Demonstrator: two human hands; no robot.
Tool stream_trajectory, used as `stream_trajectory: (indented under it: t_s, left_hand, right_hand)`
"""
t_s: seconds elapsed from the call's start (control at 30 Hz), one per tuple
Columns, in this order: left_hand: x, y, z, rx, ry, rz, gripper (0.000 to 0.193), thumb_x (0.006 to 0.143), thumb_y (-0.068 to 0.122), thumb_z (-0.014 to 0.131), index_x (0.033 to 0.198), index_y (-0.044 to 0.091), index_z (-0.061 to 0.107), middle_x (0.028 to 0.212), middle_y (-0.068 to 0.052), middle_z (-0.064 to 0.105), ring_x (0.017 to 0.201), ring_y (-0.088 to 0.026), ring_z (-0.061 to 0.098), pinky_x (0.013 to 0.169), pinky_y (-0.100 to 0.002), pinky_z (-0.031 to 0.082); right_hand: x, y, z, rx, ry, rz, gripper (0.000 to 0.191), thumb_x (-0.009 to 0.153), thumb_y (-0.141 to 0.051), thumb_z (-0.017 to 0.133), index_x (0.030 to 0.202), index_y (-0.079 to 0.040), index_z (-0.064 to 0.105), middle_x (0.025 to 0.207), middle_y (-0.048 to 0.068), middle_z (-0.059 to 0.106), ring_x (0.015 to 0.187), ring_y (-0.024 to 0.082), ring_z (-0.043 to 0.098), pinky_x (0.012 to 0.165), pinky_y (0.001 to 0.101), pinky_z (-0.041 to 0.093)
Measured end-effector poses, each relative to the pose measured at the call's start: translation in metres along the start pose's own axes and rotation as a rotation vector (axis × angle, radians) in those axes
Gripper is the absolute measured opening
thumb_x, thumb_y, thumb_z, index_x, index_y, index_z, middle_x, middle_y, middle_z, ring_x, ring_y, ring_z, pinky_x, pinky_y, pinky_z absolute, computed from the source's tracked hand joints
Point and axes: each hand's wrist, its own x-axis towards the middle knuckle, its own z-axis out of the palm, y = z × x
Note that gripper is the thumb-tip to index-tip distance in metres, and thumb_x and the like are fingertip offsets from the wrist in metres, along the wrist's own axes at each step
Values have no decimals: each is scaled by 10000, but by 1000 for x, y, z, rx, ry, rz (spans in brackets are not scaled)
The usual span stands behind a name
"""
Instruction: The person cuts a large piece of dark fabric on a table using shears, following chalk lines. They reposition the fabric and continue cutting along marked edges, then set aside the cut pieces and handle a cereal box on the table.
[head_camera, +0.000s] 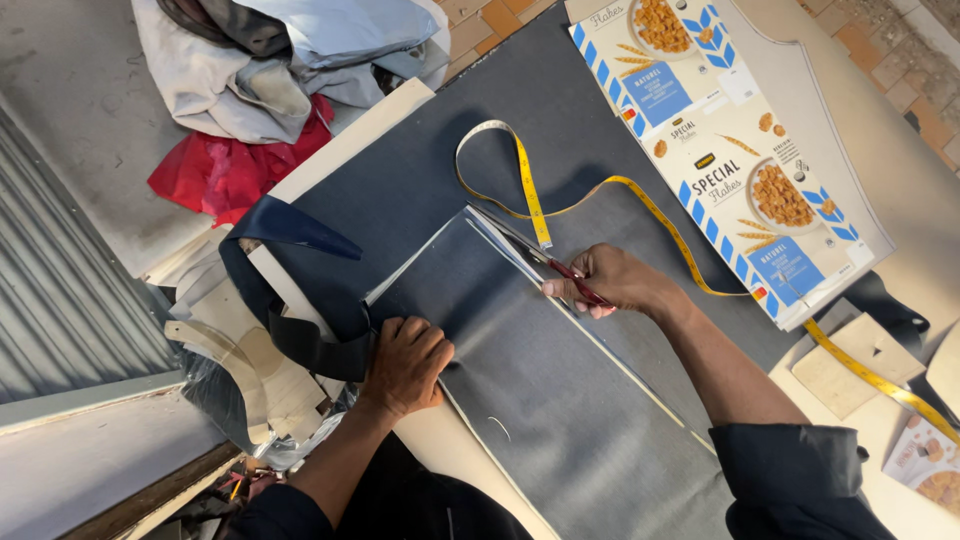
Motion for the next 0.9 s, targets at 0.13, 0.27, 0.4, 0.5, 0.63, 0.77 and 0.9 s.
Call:
stream_trajectory:
  t_s: [0.13, 0.27, 0.4, 0.5, 0.63, 0.77, 0.9]
  left_hand:
    - [1, 2, 0, -25, 9, 3, 293, 561, 50, 721, 817, 156, 623, 927, -2, 608, 1003, -246, 561, 854, -457, 408]
    - [-1, 13, 5, 14, 185, 10, 433, 579, 250, 831, 977, 147, 695, 1117, -23, 597, 1098, -284, 534, 908, -525, 372]
    - [-12, 26, 6, 93, 217, -19, 352, 733, 309, 864, 1060, 244, 753, 1215, 64, 563, 1213, -280, 504, 1009, -513, 294]
    - [-24, 32, 1, 139, 175, -49, 273, 830, 287, 858, 1088, 273, 766, 1244, 98, 540, 1250, -292, 511, 1080, -487, 307]
    - [-29, 47, -6, -43, 397, 151, 122, 991, 172, 739, 1100, 119, 720, 1147, -13, 485, 1131, -258, 542, 1011, -392, 416]
    - [-8, 101, -14, -541, 514, 82, 157, 1017, 59, 628, 1151, 9, 692, 1150, -184, 488, 1090, -328, 553, 837, -365, 456]
    - [9, 189, -33, -528, 545, 250, 177, 1025, -13, 600, 1197, 28, 617, 1195, -175, 445, 1102, -286, 517, 873, -369, 449]
  right_hand:
    - [-35, 11, 11, -181, 84, -18, 514, 752, -592, 797, 754, -84, 718, 533, 47, 633, 502, 140, 643, 518, 318, 514]
    - [-105, 46, 64, 7, 229, -73, 537, 707, -590, 816, 797, -71, 710, 569, 24, 642, 531, 128, 667, 524, 336, 524]
    - [-192, 86, 166, 435, 444, 65, 529, 709, -510, 876, 712, -24, 667, 556, 37, 595, 522, 121, 598, 474, 330, 462]
    - [-253, 112, 249, 652, 617, 170, 478, 749, -474, 877, 743, -40, 677, 571, 25, 588, 533, 116, 583, 477, 308, 460]
    - [-337, 144, 350, 956, 806, 461, 383, 752, -416, 860, 803, -65, 716, 601, 18, 649, 539, 108, 603, 483, 282, 444]
    - [-407, 171, 429, 1139, 1012, 680, 371, 782, -380, 828, 822, -30, 710, 644, 38, 672, 552, 112, 633, 495, 271, 493]
    - [-459, 203, 477, 1470, 1230, 539, 366, 808, -339, 834, 864, -5, 696, 653, 53, 646, 533, 119, 588, 485, 275, 473]
